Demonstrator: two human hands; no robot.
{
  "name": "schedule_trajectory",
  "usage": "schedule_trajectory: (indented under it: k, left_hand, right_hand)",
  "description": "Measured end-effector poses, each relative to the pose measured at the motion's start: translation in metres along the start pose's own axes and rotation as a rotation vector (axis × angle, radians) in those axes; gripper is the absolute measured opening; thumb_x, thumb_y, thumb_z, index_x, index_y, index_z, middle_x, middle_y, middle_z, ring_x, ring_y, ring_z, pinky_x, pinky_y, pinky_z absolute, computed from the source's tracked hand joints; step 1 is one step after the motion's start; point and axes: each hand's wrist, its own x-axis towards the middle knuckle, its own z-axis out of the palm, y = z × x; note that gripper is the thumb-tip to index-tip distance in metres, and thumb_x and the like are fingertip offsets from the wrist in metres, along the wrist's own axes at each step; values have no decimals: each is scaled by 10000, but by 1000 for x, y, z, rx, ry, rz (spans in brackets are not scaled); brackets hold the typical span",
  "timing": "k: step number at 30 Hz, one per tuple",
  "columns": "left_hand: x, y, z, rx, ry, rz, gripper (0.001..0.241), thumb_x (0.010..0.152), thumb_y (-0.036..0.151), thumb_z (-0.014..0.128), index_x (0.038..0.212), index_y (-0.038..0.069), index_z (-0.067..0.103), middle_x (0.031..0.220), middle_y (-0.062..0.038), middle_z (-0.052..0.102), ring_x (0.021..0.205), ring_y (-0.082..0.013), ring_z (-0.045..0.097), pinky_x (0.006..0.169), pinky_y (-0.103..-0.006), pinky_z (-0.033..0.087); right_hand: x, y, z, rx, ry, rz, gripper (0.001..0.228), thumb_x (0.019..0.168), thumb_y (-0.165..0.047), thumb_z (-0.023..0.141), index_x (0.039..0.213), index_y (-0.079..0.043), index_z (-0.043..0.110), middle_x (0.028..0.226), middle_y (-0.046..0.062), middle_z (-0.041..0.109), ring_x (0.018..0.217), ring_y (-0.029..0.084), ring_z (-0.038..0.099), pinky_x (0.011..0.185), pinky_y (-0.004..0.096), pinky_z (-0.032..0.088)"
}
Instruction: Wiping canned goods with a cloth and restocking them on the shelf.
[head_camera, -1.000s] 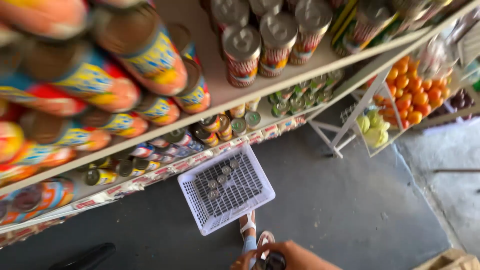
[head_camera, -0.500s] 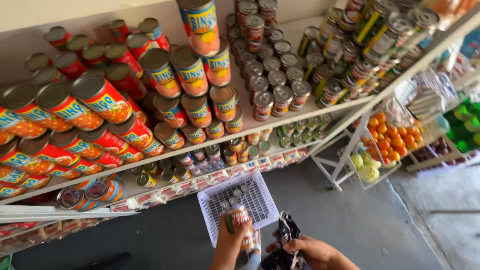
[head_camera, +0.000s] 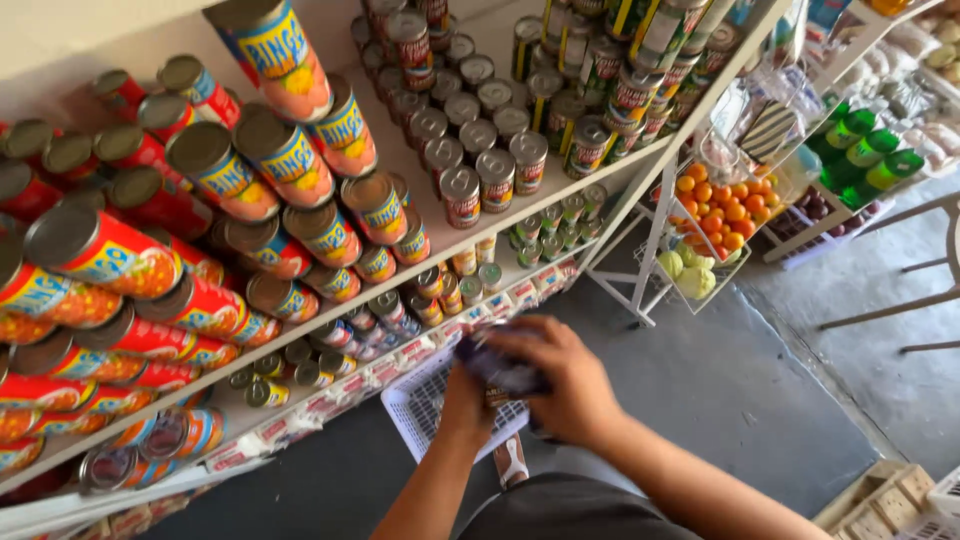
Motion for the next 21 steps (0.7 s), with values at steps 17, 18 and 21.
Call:
schedule_trajectory:
  k: [17,18,21]
  left_hand:
    - [69,-22,32,-98,59,113,491,1091,531,454,1235,84,596,1041,-56,660,937,-186,649,816,-354,550]
    - [72,-25,35,-88,53,124,491,1072,527,453,1249,89,591,1065,-51,669,969,-180,655,848,-349,553]
    - [75,-20,43,-20,114,126,531,1039,530,432,1307,93,569,1149,-56,687,1047,-180,670,899,-348,559]
  right_hand:
    - [8,42,-20,-206,-122,-110,523,858,-39,683,1345,-227,682,1407,195,500,1170,403,537,1031,448,461]
    - [14,44,-25,-184,-122,-110,509,861,-43,683,1336,-226,684,1428,205,475,1194,417,526,1048,452,445]
    - [43,45,-23,-151,-105,-148,520,864,-48,666,1357,-212,664,1557,216,411,1248,440,497,1088,470,391]
